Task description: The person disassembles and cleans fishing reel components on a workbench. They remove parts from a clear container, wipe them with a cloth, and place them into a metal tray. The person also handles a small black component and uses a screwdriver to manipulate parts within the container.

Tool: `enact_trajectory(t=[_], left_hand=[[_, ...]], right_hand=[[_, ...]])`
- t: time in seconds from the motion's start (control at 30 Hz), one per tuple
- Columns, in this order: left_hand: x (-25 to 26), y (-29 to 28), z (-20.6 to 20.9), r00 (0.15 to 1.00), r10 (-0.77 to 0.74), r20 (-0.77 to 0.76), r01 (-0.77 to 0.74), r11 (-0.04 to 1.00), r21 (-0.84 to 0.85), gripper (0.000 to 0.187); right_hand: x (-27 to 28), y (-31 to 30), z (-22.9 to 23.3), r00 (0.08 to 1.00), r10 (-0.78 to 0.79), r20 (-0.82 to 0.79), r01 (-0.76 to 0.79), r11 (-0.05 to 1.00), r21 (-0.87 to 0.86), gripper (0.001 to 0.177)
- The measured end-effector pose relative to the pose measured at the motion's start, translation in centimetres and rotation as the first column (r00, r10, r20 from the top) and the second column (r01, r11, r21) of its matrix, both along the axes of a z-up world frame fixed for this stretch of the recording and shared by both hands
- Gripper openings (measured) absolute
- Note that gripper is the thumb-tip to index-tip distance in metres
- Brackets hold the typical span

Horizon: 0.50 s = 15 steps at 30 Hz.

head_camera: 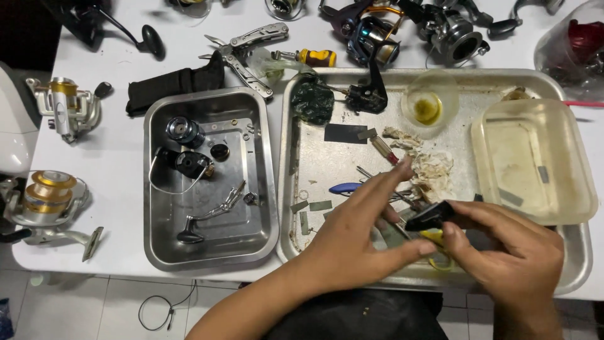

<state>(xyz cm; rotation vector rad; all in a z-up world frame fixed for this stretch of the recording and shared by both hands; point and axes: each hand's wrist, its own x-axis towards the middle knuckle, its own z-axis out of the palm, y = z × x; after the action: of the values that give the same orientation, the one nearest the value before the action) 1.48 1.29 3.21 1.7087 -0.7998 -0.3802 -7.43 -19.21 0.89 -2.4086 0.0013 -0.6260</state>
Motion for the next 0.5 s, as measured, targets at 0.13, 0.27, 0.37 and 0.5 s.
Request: enact_trajectory(t=[0.13,0.27,0.37,0.5], left_hand=[[0.5,-0.3,-0.9,0.795,-0.185,-0.578,0.132,0.982,-0.133,0.083],[-0.8,-0.9,-4.7,0.526,-0.446,-0.724,0.130,0.883,-0.450,0.074],[-0.9,-0.6,-4.9,0.512,-0.468,-0.720,0.137,0.872,-0.469,0.075],[0.4,0.7,-3.1,0.512,-0.462,-0.725,0.103,0.870,-0.481,0.081]], right_hand=[[-1.0,-1.3,0.0,0.983,0.178,0.048,-0.174,0.981,-0.085,0.024],[-0.3,-1.4,0.5,0.940,0.340,0.017,-0.337,0.938,-0.082,0.026],[0.5,-0.5,1.3,0.900,0.434,0.036,-0.432,0.900,-0.060,0.019],[1.2,0.2,1.5,0.891,0.445,0.093,-0.442,0.896,-0.048,0.022]])
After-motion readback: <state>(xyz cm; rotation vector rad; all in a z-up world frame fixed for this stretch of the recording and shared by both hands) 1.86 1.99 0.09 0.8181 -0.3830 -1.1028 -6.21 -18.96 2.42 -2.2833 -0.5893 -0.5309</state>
